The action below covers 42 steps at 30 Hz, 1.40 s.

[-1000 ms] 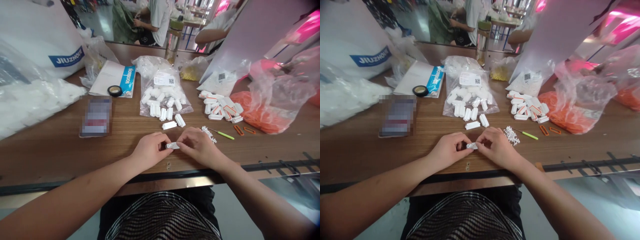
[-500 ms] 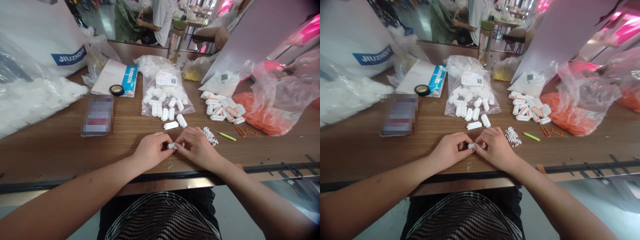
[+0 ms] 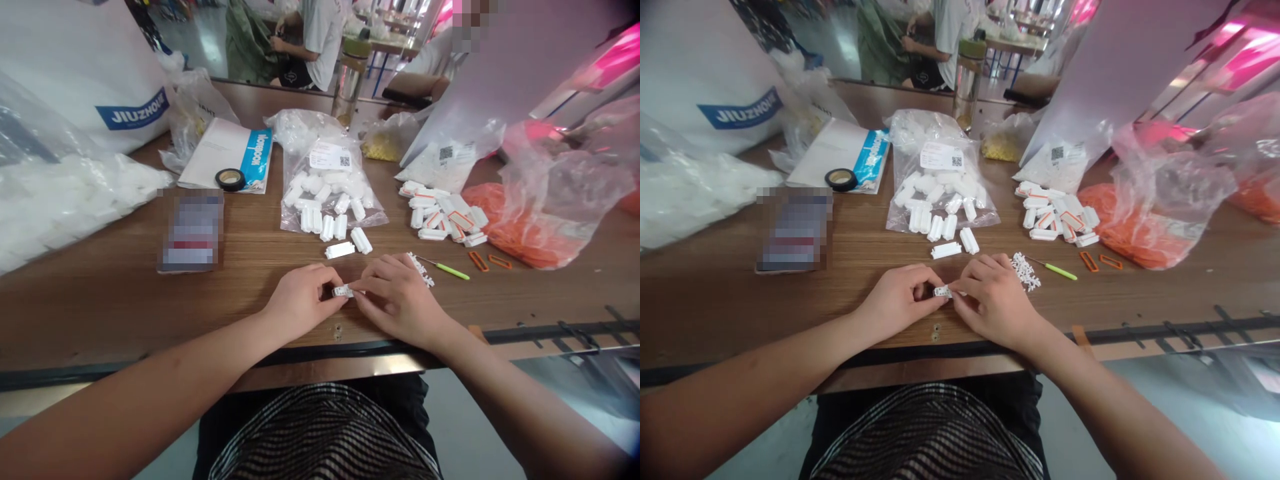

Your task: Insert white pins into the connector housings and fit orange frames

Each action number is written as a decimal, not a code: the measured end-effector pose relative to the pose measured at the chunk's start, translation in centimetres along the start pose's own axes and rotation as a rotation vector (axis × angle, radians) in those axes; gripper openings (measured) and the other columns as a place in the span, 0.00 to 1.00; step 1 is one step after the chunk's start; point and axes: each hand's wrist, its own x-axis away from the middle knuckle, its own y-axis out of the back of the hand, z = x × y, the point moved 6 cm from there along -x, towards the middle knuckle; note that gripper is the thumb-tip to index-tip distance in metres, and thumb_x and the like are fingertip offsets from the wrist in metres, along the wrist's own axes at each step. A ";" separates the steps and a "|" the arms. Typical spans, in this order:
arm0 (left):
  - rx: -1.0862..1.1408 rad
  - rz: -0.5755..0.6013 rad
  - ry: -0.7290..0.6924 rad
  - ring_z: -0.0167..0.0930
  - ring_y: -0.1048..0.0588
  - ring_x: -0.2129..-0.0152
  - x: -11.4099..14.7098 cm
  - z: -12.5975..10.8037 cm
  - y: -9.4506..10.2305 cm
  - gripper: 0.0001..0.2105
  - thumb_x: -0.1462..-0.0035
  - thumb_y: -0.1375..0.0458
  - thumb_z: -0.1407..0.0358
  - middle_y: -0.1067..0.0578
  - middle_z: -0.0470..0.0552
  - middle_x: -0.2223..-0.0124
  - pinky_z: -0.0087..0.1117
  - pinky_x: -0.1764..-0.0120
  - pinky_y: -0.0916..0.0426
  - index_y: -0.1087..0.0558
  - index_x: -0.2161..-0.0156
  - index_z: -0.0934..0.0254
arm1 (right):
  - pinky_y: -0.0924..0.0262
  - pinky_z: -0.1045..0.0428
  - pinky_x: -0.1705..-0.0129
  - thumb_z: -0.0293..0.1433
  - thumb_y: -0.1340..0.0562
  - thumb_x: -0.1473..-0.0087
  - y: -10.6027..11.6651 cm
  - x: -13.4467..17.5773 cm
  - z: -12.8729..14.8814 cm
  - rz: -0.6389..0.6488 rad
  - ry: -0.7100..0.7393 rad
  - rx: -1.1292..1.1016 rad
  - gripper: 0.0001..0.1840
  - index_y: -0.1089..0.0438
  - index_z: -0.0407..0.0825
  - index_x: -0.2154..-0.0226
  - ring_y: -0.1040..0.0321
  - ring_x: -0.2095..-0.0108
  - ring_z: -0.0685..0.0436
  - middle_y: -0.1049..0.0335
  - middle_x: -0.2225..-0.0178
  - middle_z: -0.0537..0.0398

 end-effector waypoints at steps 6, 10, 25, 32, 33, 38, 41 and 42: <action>-0.006 0.011 0.029 0.27 0.34 0.77 0.0 0.2 -0.1 0.04 0.45 0.37 0.63 0.31 0.44 0.73 0.30 0.72 0.41 0.23 0.66 0.60 | 0.48 0.44 0.61 0.32 0.41 0.41 -0.5 -0.1 0.9 0.019 0.036 0.071 0.12 0.25 0.51 0.73 0.36 0.68 0.45 0.27 0.70 0.54; -0.006 0.011 0.026 0.27 0.34 0.77 0.0 0.2 0.0 0.04 0.46 0.36 0.62 0.32 0.43 0.74 0.30 0.72 0.42 0.23 0.65 0.59 | 0.43 0.46 0.58 0.34 0.40 0.41 1.0 0.5 -2.8 -0.027 -0.119 -0.163 0.09 0.23 0.53 0.69 0.31 0.65 0.46 0.24 0.68 0.56; -0.041 0.039 0.045 0.27 0.34 0.77 -0.1 0.1 0.0 0.04 0.46 0.36 0.63 0.31 0.43 0.74 0.30 0.72 0.41 0.23 0.65 0.60 | 0.37 0.52 0.68 0.37 0.35 0.52 3.6 5.5 -17.2 0.116 -0.664 -0.011 0.09 0.21 0.51 0.72 0.28 0.71 0.45 0.22 0.73 0.56; -0.054 0.036 0.045 0.26 0.34 0.78 -0.2 0.1 0.0 0.05 0.47 0.35 0.63 0.31 0.43 0.73 0.30 0.72 0.41 0.23 0.65 0.61 | 0.38 0.51 0.67 0.39 0.36 0.50 4.0 5.7 -17.6 0.014 -0.648 0.073 0.10 0.22 0.50 0.72 0.29 0.71 0.45 0.23 0.72 0.54; -0.054 0.037 0.043 0.26 0.34 0.78 -0.2 0.1 0.0 0.05 0.46 0.35 0.63 0.31 0.43 0.74 0.30 0.72 0.41 0.23 0.65 0.61 | 0.39 0.51 0.68 0.39 0.35 0.50 4.0 5.5 -17.3 -0.003 -0.657 0.060 0.11 0.22 0.50 0.72 0.30 0.72 0.45 0.23 0.73 0.54; -0.053 0.031 0.038 0.26 0.34 0.78 -0.2 0.2 0.0 0.05 0.47 0.35 0.63 0.31 0.43 0.74 0.30 0.72 0.41 0.23 0.65 0.61 | 0.42 0.53 0.73 0.40 0.36 0.50 2.8 4.6 -15.9 0.042 -0.663 -0.044 0.13 0.21 0.50 0.73 0.32 0.76 0.47 0.26 0.77 0.56; -0.056 0.032 0.034 0.27 0.34 0.77 -0.2 0.2 -0.1 0.05 0.47 0.35 0.63 0.31 0.43 0.74 0.30 0.72 0.41 0.23 0.66 0.60 | 0.42 0.53 0.73 0.38 0.37 0.50 2.6 4.5 -16.0 0.031 -0.636 -0.028 0.12 0.21 0.49 0.73 0.33 0.76 0.48 0.26 0.78 0.55; -0.058 0.032 0.033 0.27 0.34 0.77 -0.1 0.2 0.0 0.04 0.47 0.35 0.63 0.32 0.43 0.74 0.31 0.72 0.41 0.23 0.66 0.60 | 0.42 0.53 0.73 0.38 0.37 0.50 2.7 4.5 -16.1 0.012 -0.614 -0.003 0.12 0.22 0.49 0.74 0.33 0.76 0.47 0.26 0.77 0.55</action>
